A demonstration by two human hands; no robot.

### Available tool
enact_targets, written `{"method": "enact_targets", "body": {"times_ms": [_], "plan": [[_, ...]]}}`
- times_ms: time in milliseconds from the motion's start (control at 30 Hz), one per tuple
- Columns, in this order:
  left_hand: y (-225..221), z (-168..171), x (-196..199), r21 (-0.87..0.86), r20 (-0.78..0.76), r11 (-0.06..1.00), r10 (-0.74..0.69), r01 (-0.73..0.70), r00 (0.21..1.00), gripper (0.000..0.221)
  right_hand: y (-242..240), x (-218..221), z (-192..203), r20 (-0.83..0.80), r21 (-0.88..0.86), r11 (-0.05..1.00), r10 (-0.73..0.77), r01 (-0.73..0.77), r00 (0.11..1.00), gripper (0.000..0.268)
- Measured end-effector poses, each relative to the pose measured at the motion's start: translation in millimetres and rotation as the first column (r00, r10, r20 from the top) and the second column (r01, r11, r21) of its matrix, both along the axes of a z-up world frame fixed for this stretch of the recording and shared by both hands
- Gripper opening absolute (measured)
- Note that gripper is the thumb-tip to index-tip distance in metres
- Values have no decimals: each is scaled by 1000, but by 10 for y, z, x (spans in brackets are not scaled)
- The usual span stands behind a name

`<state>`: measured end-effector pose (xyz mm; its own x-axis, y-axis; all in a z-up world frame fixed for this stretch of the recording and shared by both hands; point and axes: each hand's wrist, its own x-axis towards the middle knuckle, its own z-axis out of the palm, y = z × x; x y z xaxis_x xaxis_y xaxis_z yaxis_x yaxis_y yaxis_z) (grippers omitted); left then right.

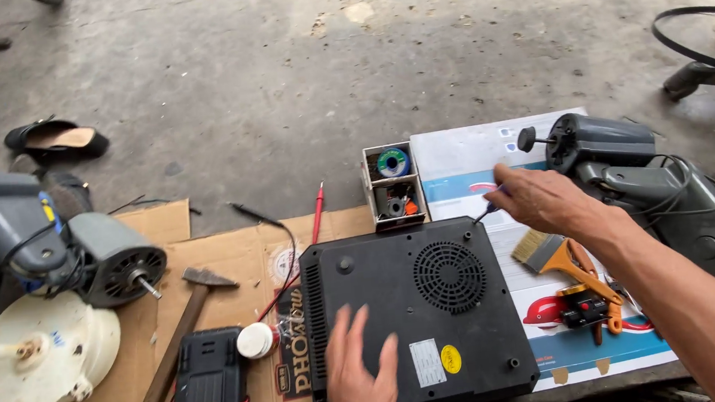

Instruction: Using an electric screwdriver and a manual screwdriver to remove screws from the back cover of an induction cooker for repair.

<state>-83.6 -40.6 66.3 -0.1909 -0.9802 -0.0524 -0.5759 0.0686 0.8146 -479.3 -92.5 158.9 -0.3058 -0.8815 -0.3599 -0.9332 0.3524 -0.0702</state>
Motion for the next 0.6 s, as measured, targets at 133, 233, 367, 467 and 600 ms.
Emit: {"method": "enact_targets", "body": {"times_ms": [133, 233, 367, 467, 600], "plan": [[-793, 550, -1110, 89, -199, 928, -339, 362, 919, 55, -18, -82, -18, 111, 96, 993, 64, -74, 992, 22], [-1206, 406, -1938, 26, -312, 821, -535, 570, 785, 58, 28, -138, -278, 87, -68, 983, 177, -172, 980, 12], [-1538, -562, -2822, 118, -526, 649, -601, 751, 602, 35, 72, -157, -397, 159, -207, 978, 19, 15, 987, 12], [-1509, -480, -2868, 39, -505, 646, -646, 763, 573, 27, 139, -87, -424, 211, -249, 950, -134, 186, 968, 15], [-1528, -444, -2777, -166, -208, 708, -705, 686, 678, 16, 140, 213, -363, 378, -318, 812, -364, 489, 851, 41]]}}
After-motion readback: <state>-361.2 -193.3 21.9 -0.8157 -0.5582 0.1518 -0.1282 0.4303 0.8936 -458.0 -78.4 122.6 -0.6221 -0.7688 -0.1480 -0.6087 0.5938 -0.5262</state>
